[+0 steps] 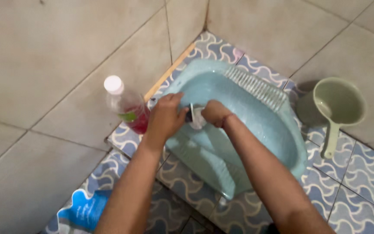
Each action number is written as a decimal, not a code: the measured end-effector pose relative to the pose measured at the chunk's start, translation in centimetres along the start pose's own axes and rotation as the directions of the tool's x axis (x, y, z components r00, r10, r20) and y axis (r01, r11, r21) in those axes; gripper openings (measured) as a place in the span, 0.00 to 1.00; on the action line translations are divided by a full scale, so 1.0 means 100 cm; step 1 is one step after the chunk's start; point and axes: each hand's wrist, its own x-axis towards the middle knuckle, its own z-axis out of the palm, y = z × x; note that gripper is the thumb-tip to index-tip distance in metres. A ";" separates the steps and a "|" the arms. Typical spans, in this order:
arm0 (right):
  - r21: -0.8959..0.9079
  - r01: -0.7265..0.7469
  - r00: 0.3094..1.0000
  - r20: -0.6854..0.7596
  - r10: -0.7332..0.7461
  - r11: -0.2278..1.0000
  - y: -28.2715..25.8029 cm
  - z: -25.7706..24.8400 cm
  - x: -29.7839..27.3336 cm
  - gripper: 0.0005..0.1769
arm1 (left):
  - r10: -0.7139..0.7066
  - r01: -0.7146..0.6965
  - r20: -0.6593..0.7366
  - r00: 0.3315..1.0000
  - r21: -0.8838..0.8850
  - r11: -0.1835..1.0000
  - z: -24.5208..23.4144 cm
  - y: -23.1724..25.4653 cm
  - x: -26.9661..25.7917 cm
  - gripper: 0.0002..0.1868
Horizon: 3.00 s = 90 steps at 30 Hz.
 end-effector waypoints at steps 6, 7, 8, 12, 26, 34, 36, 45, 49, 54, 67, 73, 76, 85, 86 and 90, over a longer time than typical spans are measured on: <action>0.009 -0.133 0.973 -0.190 0.132 0.991 -0.012 0.039 0.017 0.09 | -0.020 0.020 0.014 1.000 0.043 0.999 -0.010 0.003 0.011 0.25; 0.023 -0.062 0.998 -0.015 0.063 0.998 -0.010 0.035 0.018 0.09 | -0.004 0.003 0.001 1.000 0.047 0.999 -0.008 0.000 0.004 0.25; 0.067 -0.039 0.997 0.064 0.035 0.997 -0.001 0.028 0.014 0.09 | 0.013 -0.013 -0.012 1.000 0.050 0.999 -0.006 -0.004 0.004 0.24; 0.834 -0.228 0.846 -0.086 0.527 0.503 -0.031 0.033 0.008 0.10 | 0.014 -0.013 -0.028 1.000 0.021 1.000 -0.007 0.009 0.009 0.27; 0.632 -0.200 0.793 -0.344 0.502 0.749 -0.008 0.023 0.022 0.15 | 0.029 -0.029 -0.025 0.999 -0.004 1.000 -0.005 0.001 0.010 0.23; 0.429 -0.204 0.836 -0.391 0.385 0.880 -0.001 0.029 0.016 0.12 | 0.029 -0.029 -0.016 0.999 0.017 0.999 -0.012 0.001 0.005 0.23; 0.272 -0.195 0.934 -0.241 0.263 0.942 0.014 0.020 -0.002 0.13 | 0.001 -0.001 -0.022 1.000 0.012 1.000 -0.009 -0.001 0.001 0.22; 0.608 -0.247 0.886 -0.173 0.429 0.755 0.009 0.009 -0.020 0.08 | 0.022 -0.022 0.007 1.000 -0.015 1.000 -0.012 0.015 0.005 0.22; 0.891 -0.007 0.741 0.309 0.596 -0.453 0.004 -0.018 -0.031 0.16 | 0.021 -0.021 0.009 1.000 -0.029 0.999 -0.011 0.014 0.007 0.21; 0.776 0.014 0.733 0.421 0.535 -0.630 0.010 -0.004 -0.040 0.14 | 0.085 -0.084 -0.033 0.996 0.023 0.996 -0.012 0.008 0.009 0.22; 0.202 0.231 0.869 0.398 0.296 -0.952 0.039 0.036 -0.048 0.12 | 0.053 -0.053 -0.042 0.998 0.001 0.999 0.001 0.005 0.004 0.22; 0.201 0.301 0.802 0.476 0.361 -0.932 0.021 0.049 -0.047 0.08 | 0.073 -0.074 -0.036 0.997 -0.004 0.997 0.000 0.015 0.015 0.23; 0.170 0.311 0.813 0.462 0.354 -0.935 0.031 0.060 -0.041 0.07 | 0.075 -0.076 -0.031 0.997 -0.011 0.997 0.007 0.012 0.002 0.22; 0.900 0.149 0.612 0.242 0.753 -0.411 0.007 0.031 -0.044 0.09 | 0.085 -0.085 -0.024 0.996 -0.007 0.996 0.004 0.014 0.005 0.22; 0.953 0.089 0.595 0.181 0.783 -0.289 0.000 0.025 -0.046 0.09 | 0.069 -0.069 -0.018 0.997 -0.010 0.998 0.005 0.013 0.000 0.22; 0.854 -0.183 0.580 -0.305 0.755 0.486 -0.017 0.006 -0.024 0.12 | 0.057 -0.057 0.012 0.998 0.002 0.998 0.000 0.020 0.013 0.23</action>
